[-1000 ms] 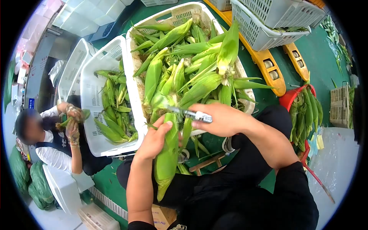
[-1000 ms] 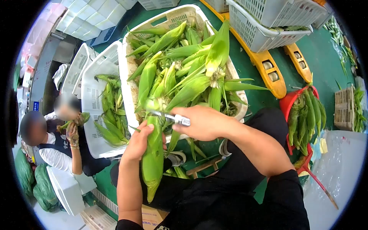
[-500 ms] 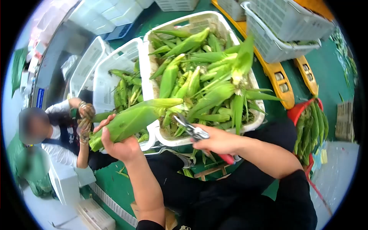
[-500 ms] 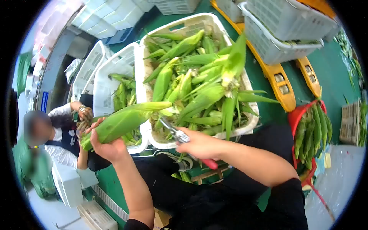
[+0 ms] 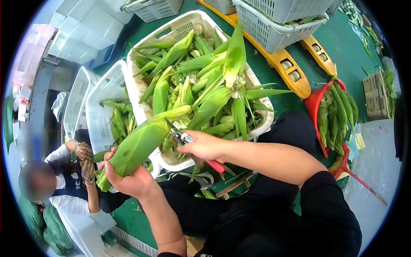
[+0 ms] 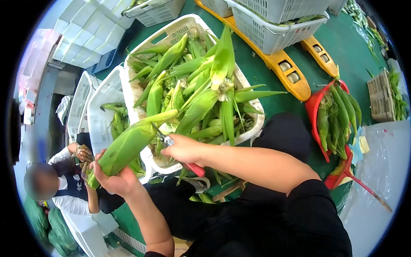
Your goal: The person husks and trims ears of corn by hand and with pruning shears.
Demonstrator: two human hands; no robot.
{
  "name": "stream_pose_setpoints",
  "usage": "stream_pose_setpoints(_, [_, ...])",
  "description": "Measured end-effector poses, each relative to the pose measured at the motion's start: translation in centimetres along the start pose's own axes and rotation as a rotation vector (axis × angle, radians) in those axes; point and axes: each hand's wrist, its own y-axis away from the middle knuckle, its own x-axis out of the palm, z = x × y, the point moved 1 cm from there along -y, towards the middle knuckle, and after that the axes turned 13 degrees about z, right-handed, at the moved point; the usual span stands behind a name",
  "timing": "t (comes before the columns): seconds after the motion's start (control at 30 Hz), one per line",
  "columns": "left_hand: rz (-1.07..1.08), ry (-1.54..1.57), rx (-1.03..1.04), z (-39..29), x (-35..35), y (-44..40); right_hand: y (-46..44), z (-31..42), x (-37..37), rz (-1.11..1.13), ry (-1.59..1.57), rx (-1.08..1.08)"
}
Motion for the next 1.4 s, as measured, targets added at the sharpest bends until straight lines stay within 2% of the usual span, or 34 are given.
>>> stream_pose_setpoints(0.17, [-0.054, -0.033, 0.034, 1.4, -0.6, -0.3, -0.9, -0.7, 0.0, -0.111, 0.06, -0.039])
stream_pose_setpoints(0.23, [-0.075, -0.028, 0.074, 1.9, -0.1, -0.1, -0.8, -0.9, 0.2, -0.142, 0.0, -0.045])
stream_pose_setpoints(0.27, [-0.078, 0.011, 0.03, 1.9, -0.3, -0.2, -0.9, -1.3, 0.4, -0.152, -0.027, -0.044])
stream_pose_setpoints(0.3, [-0.083, 0.047, -0.006, 1.4, -1.0, -0.6, -1.0, -1.8, 0.3, -0.145, 0.0, -0.085])
stream_pose_setpoints(0.4, [-0.083, 0.157, -0.059, -0.1, -3.8, -2.3, 1.2, -2.0, 0.9, 0.011, -0.06, 0.032])
stream_pose_setpoints(0.47, [-0.085, 0.231, -0.109, -0.7, -4.5, -3.0, 0.4, -4.9, 1.1, -0.147, 0.012, -0.275])
stream_pose_setpoints(0.5, [-0.138, 0.215, -0.107, -1.0, -4.0, -2.9, 1.8, -3.0, 1.2, -0.189, -0.166, -0.151])
stream_pose_setpoints(0.53, [-0.166, 0.219, -0.094, -0.9, -4.0, -2.6, 0.6, -3.8, 0.7, -0.272, -0.161, -0.342])
stream_pose_setpoints(0.6, [-0.219, 0.231, -0.073, -0.6, -4.1, -2.1, 1.3, -2.6, 1.2, -0.291, -0.147, -0.435])
stream_pose_setpoints(0.7, [-0.277, 0.292, -0.075, -0.4, -4.1, -2.2, 1.0, -2.3, 2.4, -0.269, -0.167, -0.441])
stream_pose_setpoints(0.73, [-0.308, 0.294, -0.057, -0.6, -4.1, -2.4, 0.8, -2.8, 2.0, -0.177, -0.115, -0.417])
stream_pose_setpoints(0.8, [-0.335, 0.293, -0.035, -1.7, -4.6, -3.3, 1.6, -3.0, 2.4, 0.021, -0.442, -0.284])
stream_pose_setpoints(0.83, [-0.347, 0.281, -0.032, -2.4, -4.2, -3.9, 2.0, -3.8, 2.9, -0.036, -0.535, -0.36])
stream_pose_setpoints(0.87, [-0.378, 0.267, -0.03, -2.7, -4.3, -3.9, 1.4, -4.8, 2.8, -0.137, -0.484, -0.483])
stream_pose_setpoints(0.9, [-0.334, 0.305, -0.118, -2.3, -4.6, -3.6, 1.4, -4.6, 1.8, -0.227, -0.41, -0.427])
stream_pose_setpoints(0.93, [-0.296, 0.334, -0.196, -2.1, -5.1, -3.0, 0.9, -3.5, 1.0, -0.251, -0.38, -0.478])
stream_pose_setpoints(0.97, [-0.331, 0.309, -0.171, -0.9, -4.9, -1.9, 0.4, -2.4, 0.3, -0.276, -0.35, -0.528])
stream_pose_setpoints(1.0, [-0.346, 0.288, -0.145, 0.8, -3.7, -1.0, 0.4, -0.5, 0.6, -0.266, -0.389, -0.646])
stream_pose_setpoints(1.07, [-0.377, 0.379, -0.294, 2.6, -1.6, 0.1, 0.8, 3.1, 1.4, -0.247, -0.481, -0.819])
stream_pose_setpoints(1.13, [-0.331, 0.478, -0.266, 2.3, 0.1, -0.3, 1.9, 4.6, 1.4, -0.219, -0.508, -0.866])
stream_pose_setpoints(1.23, [-0.239, 0.402, -0.371, 4.5, -0.3, -0.8, 3.2, 5.7, 0.8, -0.129, -0.377, -0.949])
stream_pose_setpoints(1.27, [-0.236, 0.438, -0.466, 5.1, -0.6, -1.0, 3.5, 5.9, 0.5, -0.073, -0.295, -0.987])
stream_pose_setpoints(1.33, [-0.224, 0.518, -0.682, 7.1, -0.8, -0.7, 3.8, 6.0, 0.8, -0.016, -0.026, -0.887])
stream_pose_setpoints(1.4, [-0.183, 0.418, -0.728, 8.5, -3.0, -0.7, 4.1, 5.1, 1.5, -0.155, -0.123, -0.655])
